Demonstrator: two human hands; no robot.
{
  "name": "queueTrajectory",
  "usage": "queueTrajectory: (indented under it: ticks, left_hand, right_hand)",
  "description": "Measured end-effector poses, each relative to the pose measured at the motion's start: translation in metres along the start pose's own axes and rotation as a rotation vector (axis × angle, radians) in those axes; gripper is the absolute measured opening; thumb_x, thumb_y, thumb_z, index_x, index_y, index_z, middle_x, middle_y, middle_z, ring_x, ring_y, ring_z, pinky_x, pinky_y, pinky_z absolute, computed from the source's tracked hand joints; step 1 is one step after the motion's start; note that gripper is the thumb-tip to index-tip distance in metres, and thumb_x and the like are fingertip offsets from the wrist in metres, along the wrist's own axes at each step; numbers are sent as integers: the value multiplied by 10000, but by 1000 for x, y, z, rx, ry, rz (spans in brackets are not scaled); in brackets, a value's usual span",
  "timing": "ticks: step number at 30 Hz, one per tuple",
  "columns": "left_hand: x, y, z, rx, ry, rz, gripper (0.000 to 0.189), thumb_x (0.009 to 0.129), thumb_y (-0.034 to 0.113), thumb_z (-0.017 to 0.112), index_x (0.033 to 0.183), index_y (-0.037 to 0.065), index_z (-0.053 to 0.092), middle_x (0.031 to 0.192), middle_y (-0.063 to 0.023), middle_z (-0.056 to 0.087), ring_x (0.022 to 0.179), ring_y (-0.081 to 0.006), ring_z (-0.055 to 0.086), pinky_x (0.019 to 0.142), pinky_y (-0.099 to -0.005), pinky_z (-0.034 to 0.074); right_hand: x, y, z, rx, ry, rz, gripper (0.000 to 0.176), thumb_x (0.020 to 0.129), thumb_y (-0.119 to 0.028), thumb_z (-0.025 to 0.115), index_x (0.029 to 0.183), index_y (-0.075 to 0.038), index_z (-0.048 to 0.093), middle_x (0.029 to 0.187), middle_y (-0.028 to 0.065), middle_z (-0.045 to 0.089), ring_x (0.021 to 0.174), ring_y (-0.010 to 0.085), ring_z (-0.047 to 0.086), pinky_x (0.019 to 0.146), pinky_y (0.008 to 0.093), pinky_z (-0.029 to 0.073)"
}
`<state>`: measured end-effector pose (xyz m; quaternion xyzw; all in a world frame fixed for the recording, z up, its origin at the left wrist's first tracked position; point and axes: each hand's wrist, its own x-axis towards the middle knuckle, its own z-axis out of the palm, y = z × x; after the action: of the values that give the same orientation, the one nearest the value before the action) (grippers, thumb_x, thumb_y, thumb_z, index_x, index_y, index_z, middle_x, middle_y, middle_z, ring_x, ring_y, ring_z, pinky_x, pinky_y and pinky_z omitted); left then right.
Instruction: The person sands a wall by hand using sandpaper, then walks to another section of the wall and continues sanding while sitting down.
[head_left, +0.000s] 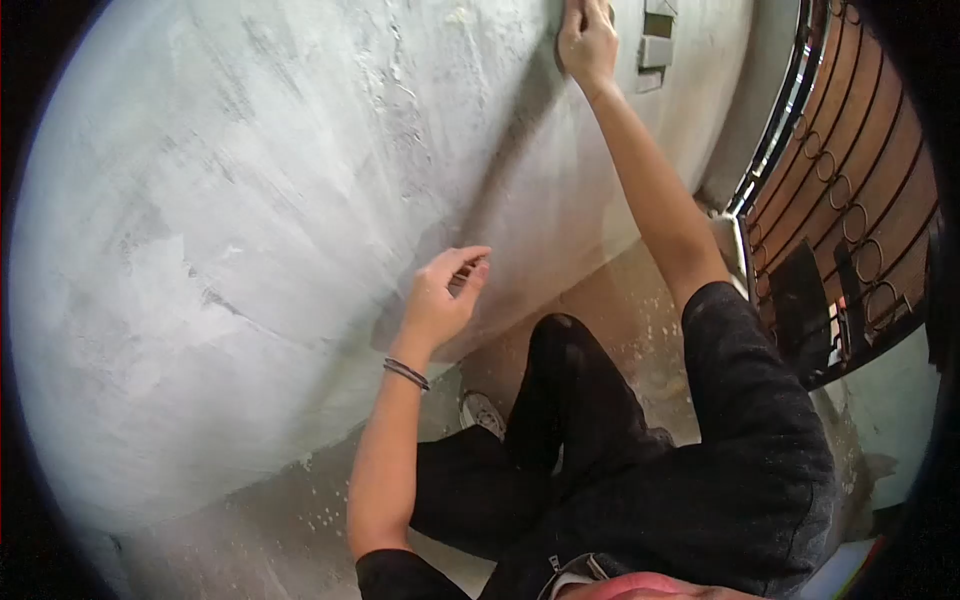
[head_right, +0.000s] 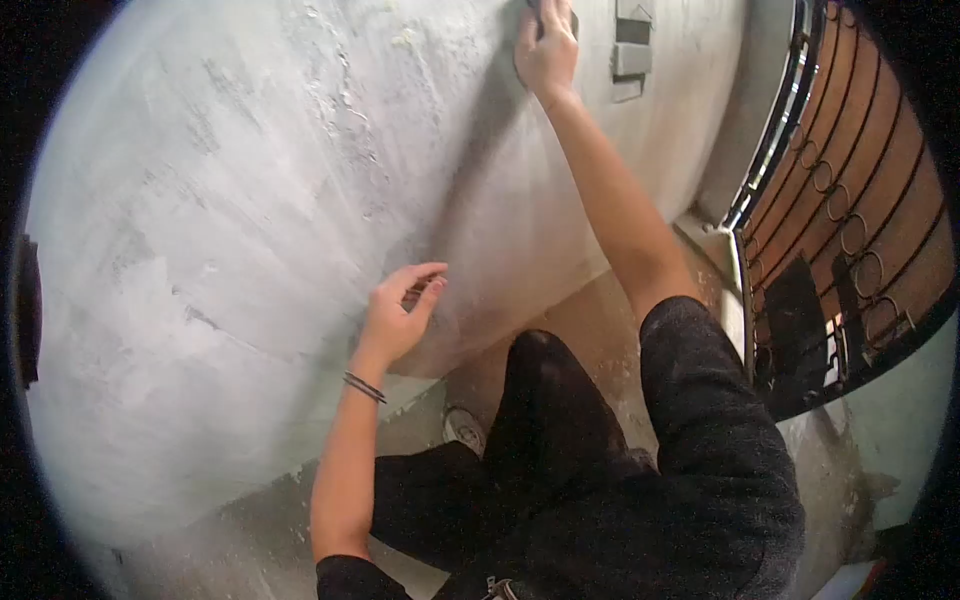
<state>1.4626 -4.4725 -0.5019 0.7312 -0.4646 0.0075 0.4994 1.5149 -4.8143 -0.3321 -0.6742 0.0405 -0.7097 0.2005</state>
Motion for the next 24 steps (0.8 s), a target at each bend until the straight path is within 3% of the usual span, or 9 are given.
queueTrajectory:
  ticks: [3,6,10,12,15,17,19,21,24]
  left_hand:
    - [1,-5,-4,-31,-3,-29,243,983,177,633,1165,28,691,1034,-116,718,930,-186,695,812,-306,551]
    - [4,-11,-1,-54,11,-8,244,980,182,635,1160,26,692,1027,-116,719,924,-194,703,805,-315,555]
    - [3,-12,1,-33,-1,-24,240,978,171,631,1159,24,690,1021,-113,723,919,-196,713,811,-310,556]
    - [-1,-11,1,-39,6,-42,241,977,167,630,1162,24,689,1022,-113,724,922,-195,716,818,-307,556]
    - [2,-18,3,-56,-6,-22,239,976,162,629,1165,30,689,1029,-115,722,934,-195,711,808,-310,555]
    - [2,-25,5,-31,-7,-22,239,976,155,621,1168,29,687,1037,-123,721,944,-198,710,801,-313,553]
    - [6,-22,7,-10,-20,-40,239,977,153,617,1169,31,688,1041,-124,721,946,-200,711,802,-312,552]
    - [-1,-23,4,13,-38,-80,238,979,152,612,1170,33,689,1045,-126,722,948,-202,711,802,-311,551]
    - [-4,-29,8,-56,-11,-72,256,965,192,635,1149,24,693,1024,-162,707,874,-250,700,785,-338,558]
  right_hand:
    - [0,-10,19,82,96,196,514,1079,-279,356,1439,76,448,1528,236,424,1446,356,361,1190,368,291]
    - [-32,-35,48,44,113,-248,365,967,-106,573,1330,-103,608,1415,179,566,1329,341,526,1019,408,518]
    - [-24,-37,23,36,-261,-665,456,965,-53,461,1408,-135,529,1495,143,501,1371,388,475,1061,445,487]
    - [-2,-24,7,199,-147,222,409,1032,-153,399,1421,-69,493,1330,193,594,1270,346,564,1025,396,507]
    - [-19,13,44,23,110,257,513,1063,-281,407,1491,2,384,1293,259,623,1208,383,607,1039,441,478]
    - [-67,-14,64,65,-12,-452,478,982,-153,510,1451,-64,486,1454,175,517,1358,309,487,1135,422,385]
    - [-88,-49,17,102,-623,-871,529,909,-66,582,1425,-182,561,1550,75,452,1435,248,419,1182,407,338]
    - [-65,-25,33,128,-372,-665,506,899,-14,571,1365,-207,614,1479,47,539,1384,244,487,1110,379,444]
    - [-52,-74,39,316,44,239,501,935,-23,516,1426,-119,541,1489,132,511,1444,287,392,1148,397,396]
